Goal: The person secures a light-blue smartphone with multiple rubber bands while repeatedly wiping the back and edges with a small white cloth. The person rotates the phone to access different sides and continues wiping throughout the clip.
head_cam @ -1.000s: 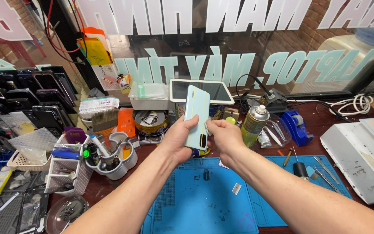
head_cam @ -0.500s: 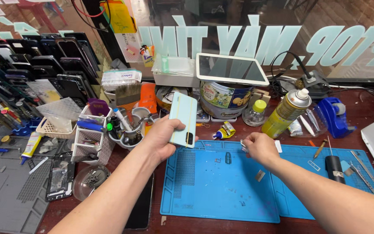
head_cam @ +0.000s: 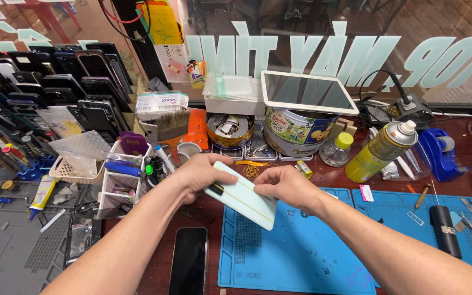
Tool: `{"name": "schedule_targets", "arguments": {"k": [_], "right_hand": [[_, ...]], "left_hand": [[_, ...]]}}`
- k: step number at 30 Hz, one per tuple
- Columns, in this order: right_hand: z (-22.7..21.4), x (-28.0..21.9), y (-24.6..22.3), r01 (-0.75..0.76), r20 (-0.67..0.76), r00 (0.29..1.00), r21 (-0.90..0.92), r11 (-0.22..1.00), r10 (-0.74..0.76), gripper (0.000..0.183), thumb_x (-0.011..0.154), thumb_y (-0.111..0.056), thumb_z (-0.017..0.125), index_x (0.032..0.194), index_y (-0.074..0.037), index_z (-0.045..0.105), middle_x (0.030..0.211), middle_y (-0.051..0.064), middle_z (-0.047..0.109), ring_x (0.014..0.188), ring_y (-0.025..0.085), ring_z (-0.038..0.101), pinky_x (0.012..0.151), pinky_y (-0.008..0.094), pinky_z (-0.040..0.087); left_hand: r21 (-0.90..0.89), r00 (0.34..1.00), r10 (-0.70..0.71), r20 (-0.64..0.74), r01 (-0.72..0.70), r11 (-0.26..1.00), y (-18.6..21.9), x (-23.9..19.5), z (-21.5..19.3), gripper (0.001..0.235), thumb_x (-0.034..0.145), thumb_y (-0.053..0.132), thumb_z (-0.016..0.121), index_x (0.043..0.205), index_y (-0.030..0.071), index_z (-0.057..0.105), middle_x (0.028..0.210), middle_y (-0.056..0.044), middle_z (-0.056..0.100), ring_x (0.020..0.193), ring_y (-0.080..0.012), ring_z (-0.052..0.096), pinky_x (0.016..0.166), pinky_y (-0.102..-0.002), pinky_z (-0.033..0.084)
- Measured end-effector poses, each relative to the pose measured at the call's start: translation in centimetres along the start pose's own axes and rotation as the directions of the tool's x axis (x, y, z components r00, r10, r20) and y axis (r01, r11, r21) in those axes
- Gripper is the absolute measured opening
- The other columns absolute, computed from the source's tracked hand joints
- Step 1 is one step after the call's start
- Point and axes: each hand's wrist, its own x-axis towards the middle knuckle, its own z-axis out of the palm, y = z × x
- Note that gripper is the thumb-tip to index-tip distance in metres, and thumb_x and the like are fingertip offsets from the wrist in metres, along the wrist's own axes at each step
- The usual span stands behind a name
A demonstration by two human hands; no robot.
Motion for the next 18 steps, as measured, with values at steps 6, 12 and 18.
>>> {"name": "schedule_targets", "arguments": {"k": [6, 12, 18], "right_hand": [[3.6, -0.1, -1.7, -0.183, 0.079, 0.983, 0.585, 0.790, 0.168, 0.027, 0.096, -0.028, 0.065, 0.113, -0.007, 0.068, 0.101, 0.002, 0.075, 0.090, 0.013, 0.071, 0.082, 0.034, 0.058], [3.5, 4.3, 0.3, -0.247, -0.024, 0.953, 0.514, 0.821, 0.302, 0.044, 0.096, -0.041, 0.051, 0.117, -0.006, 0.070, 0.106, 0.007, 0.076, 0.095, 0.017, 0.072, 0.084, 0.035, 0.057], [2.6, 11.7, 4.5, -0.249, -0.451, 0.892, -0.428, 0.869, 0.033, 0.028, 0.082, -0.025, 0.078, 0.105, -0.008, 0.077, 0.099, 0.012, 0.081, 0.092, 0.027, 0.078, 0.086, 0.040, 0.060]], "left_hand": [[-0.517, 0.988, -0.138, -0.069, 0.083, 0.852, -1.6, 2.6, -0.5, 0.028, 0.093, 0.016, 0.070, 0.116, 0.002, 0.065, 0.109, -0.011, 0.073, 0.100, -0.0241, 0.070, 0.084, -0.041, 0.054], [-0.741, 0.982, 0.020, -0.186, -0.153, 0.654, -3.4, 4.3, 1.3, 0.027, 0.096, 0.009, 0.060, 0.122, 0.004, 0.062, 0.113, -0.012, 0.073, 0.103, -0.0257, 0.072, 0.090, -0.042, 0.058], [-0.664, 0.980, 0.159, -0.118, -0.197, 0.722, -3.5, 3.1, -1.2, 0.030, 0.099, 0.011, 0.061, 0.125, -0.003, 0.062, 0.113, -0.017, 0.070, 0.095, -0.0257, 0.072, 0.083, -0.042, 0.059]]}}
